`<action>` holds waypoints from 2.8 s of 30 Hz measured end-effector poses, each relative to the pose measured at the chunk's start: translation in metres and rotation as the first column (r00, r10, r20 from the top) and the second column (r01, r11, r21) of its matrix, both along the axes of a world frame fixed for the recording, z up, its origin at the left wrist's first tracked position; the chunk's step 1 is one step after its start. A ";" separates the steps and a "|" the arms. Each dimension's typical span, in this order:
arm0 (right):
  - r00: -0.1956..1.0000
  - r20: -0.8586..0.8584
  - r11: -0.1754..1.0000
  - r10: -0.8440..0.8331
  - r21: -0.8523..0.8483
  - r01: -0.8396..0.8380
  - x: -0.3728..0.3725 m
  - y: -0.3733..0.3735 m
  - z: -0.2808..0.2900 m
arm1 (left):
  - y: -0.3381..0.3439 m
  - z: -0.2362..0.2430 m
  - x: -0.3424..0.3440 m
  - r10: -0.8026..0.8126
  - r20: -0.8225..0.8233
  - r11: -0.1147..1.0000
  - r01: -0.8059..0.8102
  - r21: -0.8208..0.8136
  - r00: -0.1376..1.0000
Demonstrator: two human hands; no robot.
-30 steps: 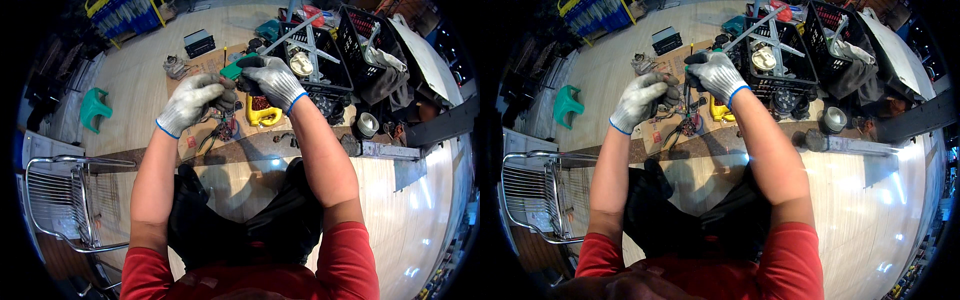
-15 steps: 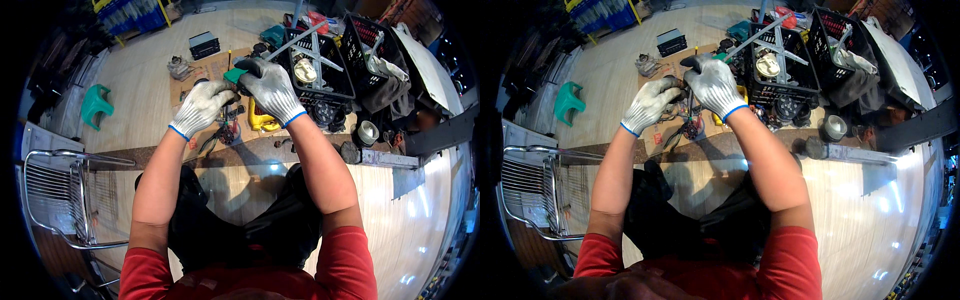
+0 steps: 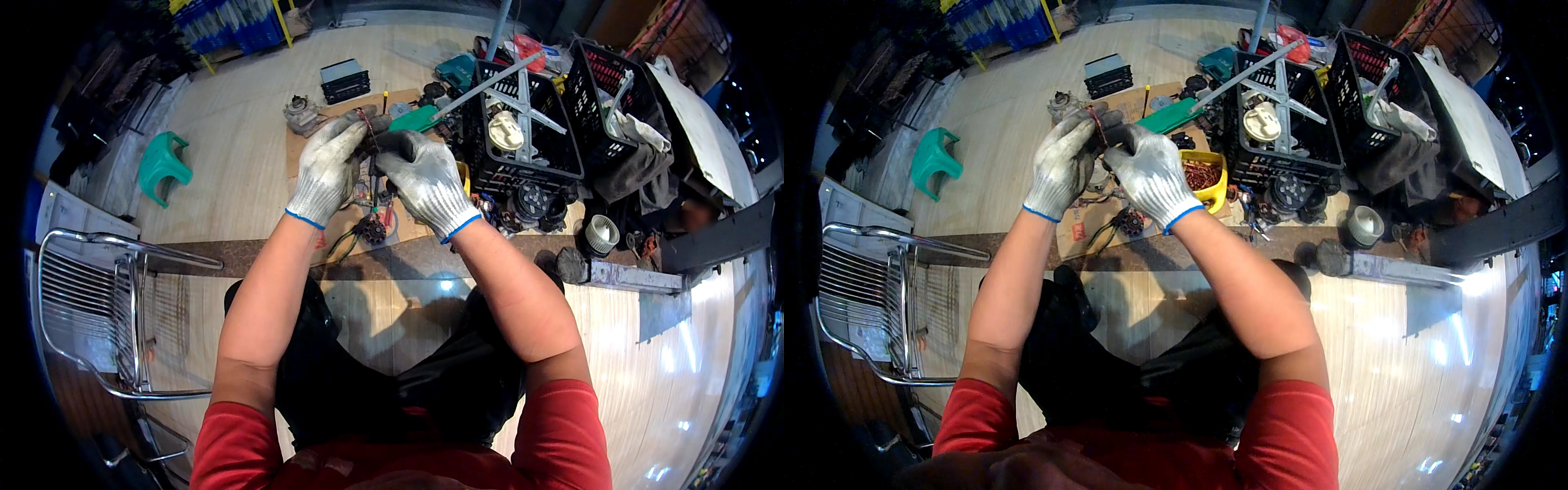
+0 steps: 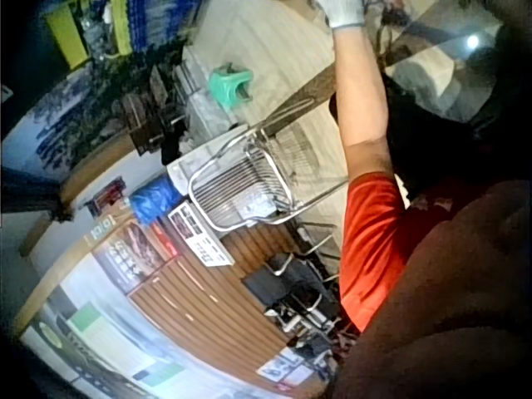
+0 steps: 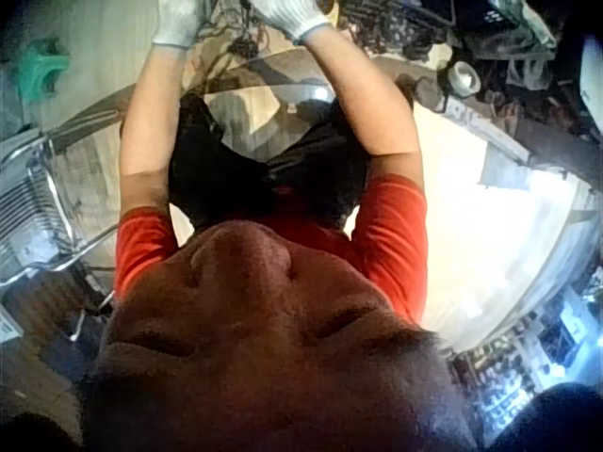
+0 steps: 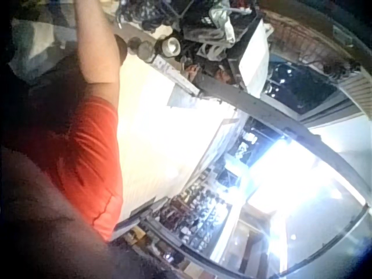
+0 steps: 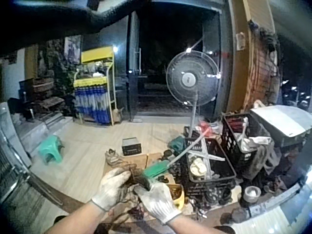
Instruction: The person uses pliers and a tool with a green handle to manipulate wires and components on a motor stator while working on a cardboard sheet on the floor.
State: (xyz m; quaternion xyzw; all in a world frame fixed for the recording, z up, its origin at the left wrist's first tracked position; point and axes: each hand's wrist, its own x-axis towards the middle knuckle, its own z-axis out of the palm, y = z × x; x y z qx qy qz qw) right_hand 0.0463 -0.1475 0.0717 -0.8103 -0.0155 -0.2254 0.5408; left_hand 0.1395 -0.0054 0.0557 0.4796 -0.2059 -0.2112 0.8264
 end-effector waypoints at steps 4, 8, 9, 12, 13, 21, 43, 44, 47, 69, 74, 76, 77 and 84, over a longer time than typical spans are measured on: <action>0.998 -0.056 0.998 0.011 -0.057 -0.014 0.004 0.004 -0.011 | 0.000 0.000 0.004 0.001 -0.120 0.978 -0.025 -0.205 0.993; 0.996 -0.084 0.992 0.020 -0.126 -0.031 0.007 0.007 -0.023 | 0.004 -0.001 0.009 -0.032 -0.210 0.964 -0.026 -0.266 0.977; 0.996 -0.090 0.987 0.019 -0.156 -0.033 0.007 0.006 -0.024 | 0.004 0.003 0.007 -0.024 -0.236 0.966 -0.038 -0.255 0.972; 0.995 -0.094 0.970 0.030 -0.237 -0.052 0.011 0.002 -0.027 | 0.004 0.008 0.003 -0.013 -0.281 0.967 -0.059 -0.246 0.959; 0.995 -0.088 0.964 0.043 -0.259 -0.065 0.013 0.000 -0.028 | 0.004 0.008 0.004 -0.032 -0.272 0.965 -0.041 -0.260 0.962; 0.994 -0.005 0.839 0.113 -0.535 -0.098 0.011 -0.010 -0.027 | 0.008 0.010 0.007 -0.088 -0.263 0.964 0.015 -0.267 0.961; 0.977 -0.126 0.718 0.170 -0.664 -0.210 0.017 -0.050 -0.017 | 0.024 0.015 0.012 -0.363 -0.048 0.928 0.366 0.074 0.930; 0.976 -0.139 0.706 0.167 -0.674 -0.217 0.019 -0.053 -0.021 | 0.022 0.016 0.007 -0.336 -0.074 0.930 0.343 0.135 0.939; 0.946 -0.235 0.591 0.222 -0.739 -0.322 0.017 -0.055 -0.018 | 0.018 0.037 -0.015 -0.327 0.009 0.843 0.288 0.454 0.945; 0.954 -0.286 0.801 0.085 -0.550 -0.236 0.014 -0.054 0.002 | 0.004 0.020 -0.019 -0.504 0.681 0.461 -0.501 0.732 0.531; 0.978 -0.179 0.826 0.108 -0.531 -0.188 0.006 -0.045 0.003 | -0.002 0.019 -0.017 -0.268 0.662 0.390 -0.549 0.739 0.700; 0.987 -0.135 0.814 0.084 -0.563 -0.146 0.008 -0.041 -0.007 | 0.000 0.014 -0.011 -0.134 0.592 0.589 -0.416 0.692 0.795; 0.991 -0.108 0.808 0.084 -0.575 -0.131 0.009 -0.040 -0.012 | 0.000 0.009 -0.008 -0.077 0.540 0.681 -0.351 0.642 0.838; 0.994 -0.019 0.851 0.107 -0.515 -0.101 0.016 -0.034 -0.030 | -0.004 0.000 -0.004 -0.120 -0.065 0.993 0.121 0.013 0.991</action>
